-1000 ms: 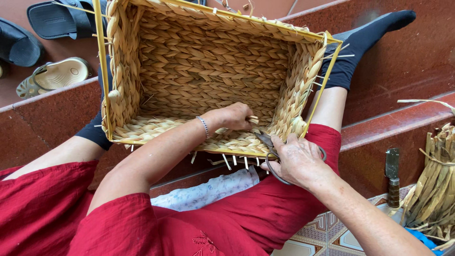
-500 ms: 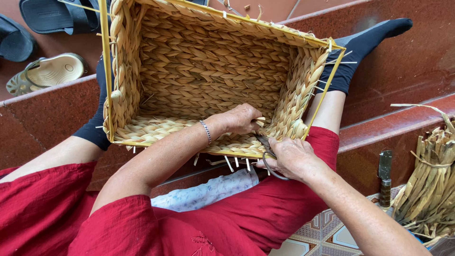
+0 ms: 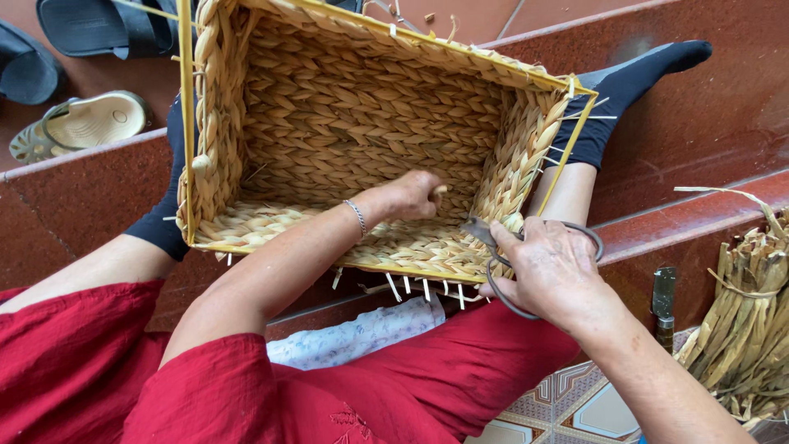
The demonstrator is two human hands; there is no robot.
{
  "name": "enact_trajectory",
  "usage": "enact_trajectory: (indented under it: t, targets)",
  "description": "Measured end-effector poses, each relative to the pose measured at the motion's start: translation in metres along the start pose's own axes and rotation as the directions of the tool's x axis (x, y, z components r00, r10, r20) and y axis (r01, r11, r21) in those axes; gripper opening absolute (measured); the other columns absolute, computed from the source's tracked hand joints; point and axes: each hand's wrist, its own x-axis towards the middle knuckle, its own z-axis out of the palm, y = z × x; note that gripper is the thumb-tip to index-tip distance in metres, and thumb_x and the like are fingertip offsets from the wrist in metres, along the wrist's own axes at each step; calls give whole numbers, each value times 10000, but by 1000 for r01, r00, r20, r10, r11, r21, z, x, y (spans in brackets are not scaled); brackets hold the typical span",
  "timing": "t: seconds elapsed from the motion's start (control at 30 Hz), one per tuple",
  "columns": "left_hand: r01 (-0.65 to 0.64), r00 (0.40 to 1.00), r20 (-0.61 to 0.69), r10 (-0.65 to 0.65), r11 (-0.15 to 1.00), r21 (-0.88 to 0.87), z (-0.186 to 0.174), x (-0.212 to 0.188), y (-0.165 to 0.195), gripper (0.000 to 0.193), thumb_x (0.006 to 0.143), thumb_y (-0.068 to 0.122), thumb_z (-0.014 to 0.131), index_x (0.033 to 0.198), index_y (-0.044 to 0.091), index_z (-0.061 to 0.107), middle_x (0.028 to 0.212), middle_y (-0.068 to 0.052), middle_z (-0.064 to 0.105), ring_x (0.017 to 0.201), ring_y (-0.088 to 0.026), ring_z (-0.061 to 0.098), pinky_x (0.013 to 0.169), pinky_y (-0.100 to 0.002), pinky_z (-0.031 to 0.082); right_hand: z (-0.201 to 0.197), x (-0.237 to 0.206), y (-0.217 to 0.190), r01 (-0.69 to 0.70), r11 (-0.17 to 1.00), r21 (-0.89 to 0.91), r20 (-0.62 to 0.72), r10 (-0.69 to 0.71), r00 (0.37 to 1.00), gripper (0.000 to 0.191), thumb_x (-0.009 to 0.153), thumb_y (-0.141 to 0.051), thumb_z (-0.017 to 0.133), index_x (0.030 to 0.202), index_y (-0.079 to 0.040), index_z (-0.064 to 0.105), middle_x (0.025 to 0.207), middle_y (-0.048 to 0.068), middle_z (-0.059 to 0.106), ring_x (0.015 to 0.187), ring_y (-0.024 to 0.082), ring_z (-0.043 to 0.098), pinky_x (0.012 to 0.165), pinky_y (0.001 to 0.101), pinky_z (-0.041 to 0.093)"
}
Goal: The person trims the protruding ends of woven straw on a rectangular basket using shears. They rotate the basket to access different edges and cut the excess material flush with the frame.
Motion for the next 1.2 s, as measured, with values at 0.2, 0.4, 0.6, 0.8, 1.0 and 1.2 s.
enact_trajectory:
  t: [0.2,0.4,0.6,0.8,1.0,1.2]
  targets:
    - [-32,990,143,10,988,150,25,17,19,198,906,267,714,1008,99,739,1012,-86,725,951,-210,659,868,-372,552,14,9,-2,0,991,-134,176,23,984,537,825,-412,763,1285,-156,659,995,169,700,902,322,730,743,462,577]
    - [-212,977,110,184,907,364,47,45,10,244,891,194,668,1072,71,776,1125,-171,749,1114,-318,682,967,-401,540,39,25,-6,29,991,-129,224,1,975,505,817,-410,763,1200,-97,663,979,169,699,942,333,716,769,467,583]
    - [-186,981,114,156,917,353,58,61,0,262,867,180,657,1087,65,742,1127,-168,730,1126,-324,670,963,-405,535,40,35,-5,45,992,-117,224,-18,974,500,826,-399,752,1176,-54,661,987,184,699,953,338,714,792,461,586]
    - [-213,977,78,199,921,326,55,51,-1,264,889,167,613,1093,61,743,1128,-181,727,1141,-343,661,975,-420,526,43,51,-14,5,995,-101,314,27,949,467,855,-392,731,1160,-45,664,1068,199,693,1021,356,706,883,471,569]
    - [-218,976,81,202,920,325,49,43,2,272,878,179,630,1091,53,741,1121,-190,725,1133,-351,661,964,-430,525,32,56,-17,0,998,-65,409,27,912,663,796,-557,778,1192,-40,648,1158,201,679,1119,380,670,964,481,536]
    - [-209,978,82,193,921,328,47,45,2,278,886,196,631,1086,39,743,1131,-192,726,1136,-348,666,975,-425,529,19,61,-25,6,998,-65,447,23,894,852,692,-704,825,1187,-32,657,1180,198,677,1134,381,660,982,479,526]
